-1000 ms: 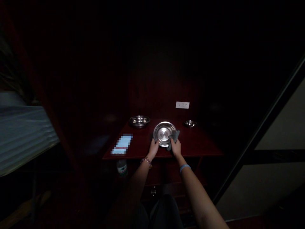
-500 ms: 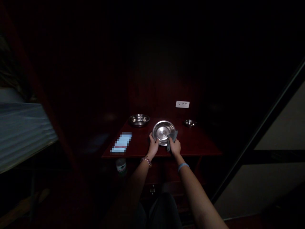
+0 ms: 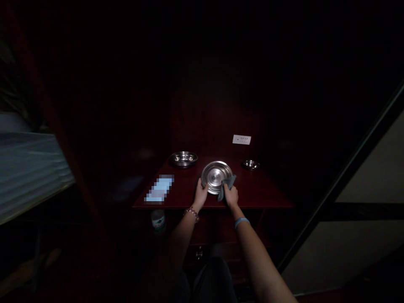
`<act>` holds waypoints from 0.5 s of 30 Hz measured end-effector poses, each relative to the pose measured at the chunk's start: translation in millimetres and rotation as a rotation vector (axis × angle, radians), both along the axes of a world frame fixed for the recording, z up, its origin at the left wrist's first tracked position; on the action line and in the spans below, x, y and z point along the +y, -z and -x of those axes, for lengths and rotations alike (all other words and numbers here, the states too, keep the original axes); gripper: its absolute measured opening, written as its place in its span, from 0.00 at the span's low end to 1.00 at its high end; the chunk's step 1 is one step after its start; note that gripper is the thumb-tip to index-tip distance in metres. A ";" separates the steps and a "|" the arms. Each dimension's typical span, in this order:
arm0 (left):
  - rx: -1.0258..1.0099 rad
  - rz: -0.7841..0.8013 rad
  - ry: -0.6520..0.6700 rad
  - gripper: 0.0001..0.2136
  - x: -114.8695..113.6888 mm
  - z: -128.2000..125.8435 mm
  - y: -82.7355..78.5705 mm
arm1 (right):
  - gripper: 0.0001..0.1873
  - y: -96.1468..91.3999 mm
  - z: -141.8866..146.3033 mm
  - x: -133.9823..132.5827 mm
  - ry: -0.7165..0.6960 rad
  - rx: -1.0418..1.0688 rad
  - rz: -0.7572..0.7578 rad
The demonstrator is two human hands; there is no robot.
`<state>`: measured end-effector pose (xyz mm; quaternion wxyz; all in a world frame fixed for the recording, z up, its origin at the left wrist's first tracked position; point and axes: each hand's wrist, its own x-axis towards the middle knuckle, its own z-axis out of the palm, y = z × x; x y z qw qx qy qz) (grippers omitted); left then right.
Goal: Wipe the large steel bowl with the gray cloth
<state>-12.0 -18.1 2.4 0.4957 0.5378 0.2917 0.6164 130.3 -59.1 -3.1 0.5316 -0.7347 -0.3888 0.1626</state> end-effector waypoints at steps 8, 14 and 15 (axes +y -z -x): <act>0.043 0.049 -0.031 0.26 -8.5 1.6 -8.1 | 0.25 -1.1 -0.2 2.2 0.004 -0.020 0.063; 0.028 0.077 -0.034 0.30 -8.4 1.7 -8.4 | 0.26 -5.1 1.3 1.6 -0.013 -0.044 0.131; 0.020 0.071 -0.032 0.30 -7.1 1.5 -7.2 | 0.26 -5.6 1.5 1.3 -0.012 -0.052 0.141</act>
